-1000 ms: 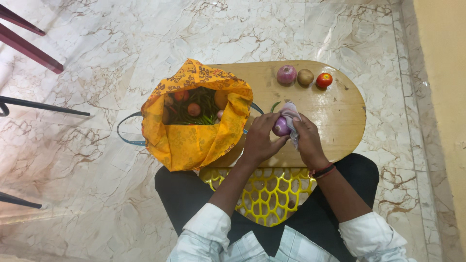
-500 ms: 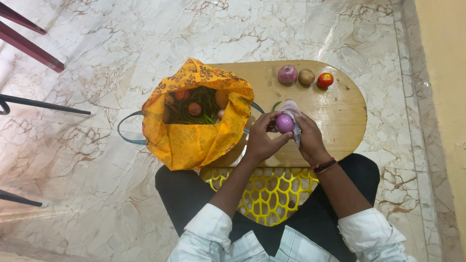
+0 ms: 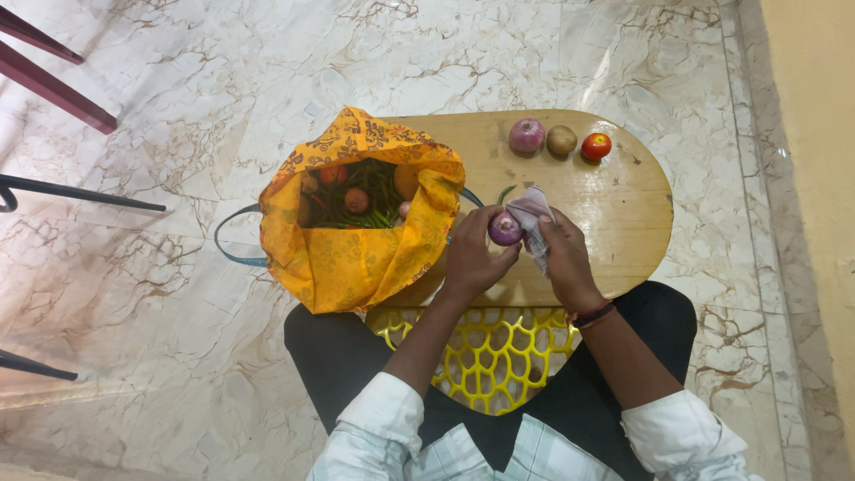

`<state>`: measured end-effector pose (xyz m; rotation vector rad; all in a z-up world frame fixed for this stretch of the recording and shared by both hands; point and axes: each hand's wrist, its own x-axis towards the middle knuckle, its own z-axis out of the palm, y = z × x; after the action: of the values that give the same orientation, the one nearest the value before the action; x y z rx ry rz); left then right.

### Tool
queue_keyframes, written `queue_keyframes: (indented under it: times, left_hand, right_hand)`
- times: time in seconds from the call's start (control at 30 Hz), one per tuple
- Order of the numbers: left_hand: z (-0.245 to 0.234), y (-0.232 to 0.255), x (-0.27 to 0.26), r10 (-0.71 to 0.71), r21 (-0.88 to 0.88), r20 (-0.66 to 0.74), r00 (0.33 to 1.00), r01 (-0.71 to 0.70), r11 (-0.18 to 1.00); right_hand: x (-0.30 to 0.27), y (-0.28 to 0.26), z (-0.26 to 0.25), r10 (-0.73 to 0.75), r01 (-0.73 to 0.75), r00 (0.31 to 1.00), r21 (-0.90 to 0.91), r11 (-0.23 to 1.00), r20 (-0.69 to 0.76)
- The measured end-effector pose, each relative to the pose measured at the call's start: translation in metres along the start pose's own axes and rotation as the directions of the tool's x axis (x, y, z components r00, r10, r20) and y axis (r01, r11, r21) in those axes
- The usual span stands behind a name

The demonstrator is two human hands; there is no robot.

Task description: The person removes produce from a yellow bag, wipes an apple with a cloth, and uses a knife and cloth to remove stems from green chilies and skin from an onion.

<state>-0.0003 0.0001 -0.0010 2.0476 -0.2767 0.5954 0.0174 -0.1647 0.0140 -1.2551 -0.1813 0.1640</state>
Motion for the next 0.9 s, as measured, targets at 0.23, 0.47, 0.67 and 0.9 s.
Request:
queue_keyframes:
  times: [0.23,0.47,0.67,0.9]
  left_hand:
    - [-0.003,0.013,0.001,-0.035,0.065,0.022,0.999,0.033,0.997]
    - [-0.003,0.027,-0.001,0.019,-0.029,0.018,1.0,-0.018,0.999]
    - [0.001,0.027,0.005,-0.057,-0.163,-0.024,0.998,0.053,0.985]
    - [-0.004,0.022,0.01,-0.005,-0.049,-0.007,1.0,0.005,0.999]
  right_hand:
    - [-0.003,-0.002,0.003,-0.068,0.079,0.994,-0.132,0.988,0.084]
    - [0.013,0.016,-0.013,0.009,-0.008,1.0,0.088,0.996,-0.007]
    - [0.01,0.033,-0.021,0.148,-0.147,0.989,0.342,0.928,0.024]
    - [0.003,0.032,-0.016,0.038,-0.038,0.999,0.068,0.997,-0.007]
